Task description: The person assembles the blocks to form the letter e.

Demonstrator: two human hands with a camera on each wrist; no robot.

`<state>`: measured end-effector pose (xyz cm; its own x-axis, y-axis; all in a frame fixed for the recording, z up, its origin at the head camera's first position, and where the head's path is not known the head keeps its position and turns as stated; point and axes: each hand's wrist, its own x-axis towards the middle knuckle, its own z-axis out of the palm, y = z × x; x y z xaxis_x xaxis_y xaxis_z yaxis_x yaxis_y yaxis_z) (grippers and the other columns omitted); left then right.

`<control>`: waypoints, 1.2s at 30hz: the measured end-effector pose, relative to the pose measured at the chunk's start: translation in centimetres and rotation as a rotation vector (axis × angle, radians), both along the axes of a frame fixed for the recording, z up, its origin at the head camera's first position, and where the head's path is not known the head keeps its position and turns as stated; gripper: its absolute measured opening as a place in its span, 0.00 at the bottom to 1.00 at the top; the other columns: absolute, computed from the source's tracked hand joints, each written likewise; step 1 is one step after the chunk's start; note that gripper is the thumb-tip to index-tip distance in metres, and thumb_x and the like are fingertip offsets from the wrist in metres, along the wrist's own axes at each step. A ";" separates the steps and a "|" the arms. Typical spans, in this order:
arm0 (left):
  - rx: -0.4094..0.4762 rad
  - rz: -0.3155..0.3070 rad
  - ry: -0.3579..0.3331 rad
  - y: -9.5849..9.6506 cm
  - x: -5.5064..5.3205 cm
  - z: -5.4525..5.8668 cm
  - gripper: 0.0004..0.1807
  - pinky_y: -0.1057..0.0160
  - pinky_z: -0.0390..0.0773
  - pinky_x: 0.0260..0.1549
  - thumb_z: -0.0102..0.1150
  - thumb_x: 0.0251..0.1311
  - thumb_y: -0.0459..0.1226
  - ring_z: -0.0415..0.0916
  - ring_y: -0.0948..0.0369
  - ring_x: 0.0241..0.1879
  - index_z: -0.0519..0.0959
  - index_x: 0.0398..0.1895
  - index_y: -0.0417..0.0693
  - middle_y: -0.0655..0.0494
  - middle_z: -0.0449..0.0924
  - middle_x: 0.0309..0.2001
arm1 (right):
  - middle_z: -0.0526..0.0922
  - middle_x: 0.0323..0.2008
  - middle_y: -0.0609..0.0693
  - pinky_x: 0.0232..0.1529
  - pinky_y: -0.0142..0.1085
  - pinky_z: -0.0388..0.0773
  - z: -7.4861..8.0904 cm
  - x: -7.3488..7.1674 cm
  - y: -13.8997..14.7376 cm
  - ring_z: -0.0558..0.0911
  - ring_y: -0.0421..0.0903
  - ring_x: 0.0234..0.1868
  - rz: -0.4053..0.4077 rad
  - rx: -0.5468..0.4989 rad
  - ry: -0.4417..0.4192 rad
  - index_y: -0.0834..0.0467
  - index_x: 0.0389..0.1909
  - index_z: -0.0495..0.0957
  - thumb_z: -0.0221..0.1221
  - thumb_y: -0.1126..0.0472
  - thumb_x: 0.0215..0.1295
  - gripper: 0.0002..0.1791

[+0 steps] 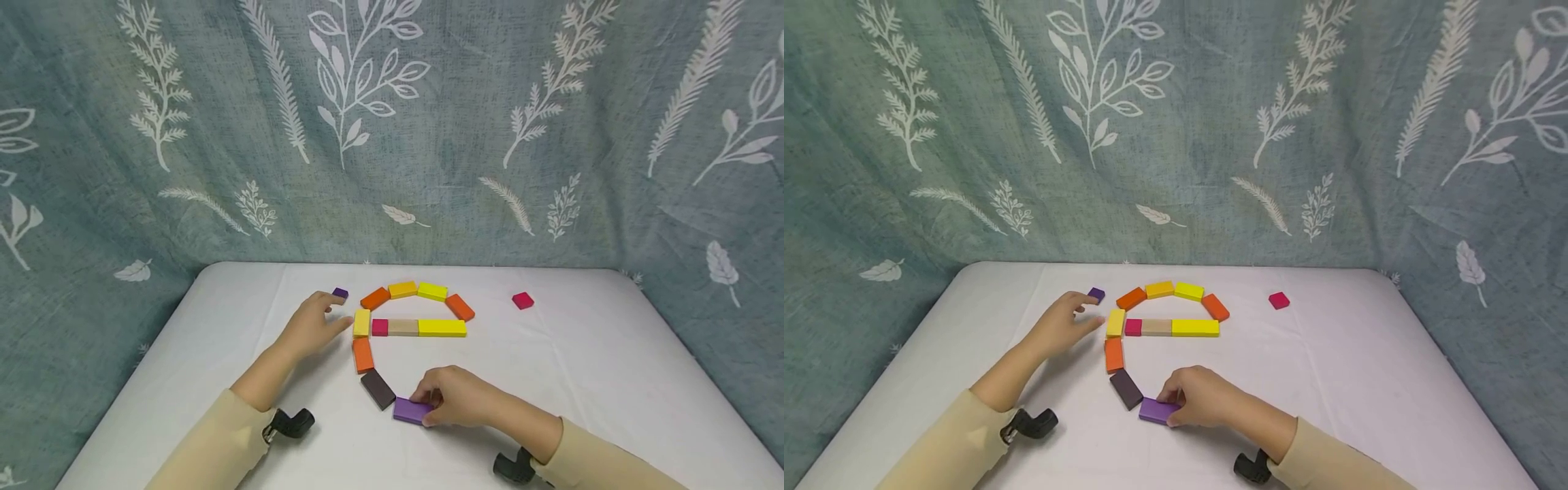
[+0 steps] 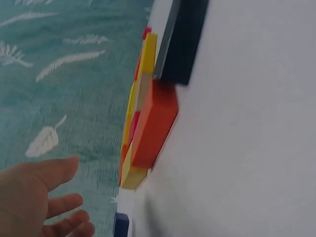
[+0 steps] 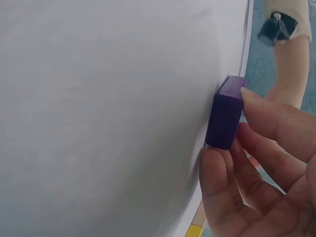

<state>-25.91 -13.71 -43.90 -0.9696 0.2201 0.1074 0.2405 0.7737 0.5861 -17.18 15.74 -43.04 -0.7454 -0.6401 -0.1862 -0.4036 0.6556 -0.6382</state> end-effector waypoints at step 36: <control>0.067 0.119 -0.152 -1.0 -7.6 -3.1 0.27 0.49 0.72 0.60 0.65 0.66 0.43 0.74 0.47 0.59 0.75 0.64 0.38 0.40 0.77 0.58 | 0.79 0.33 0.37 0.36 0.31 0.74 -0.2 0.0 0.1 0.76 0.39 0.34 -0.002 -0.015 -0.015 0.52 0.40 0.88 0.75 0.63 0.52 0.13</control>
<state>-33.49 -14.72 -47.02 -0.9945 0.0998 -0.0321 0.0539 0.7496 0.6597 -17.21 15.80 -43.21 -0.7438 -0.6415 -0.1877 -0.3928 0.6467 -0.6538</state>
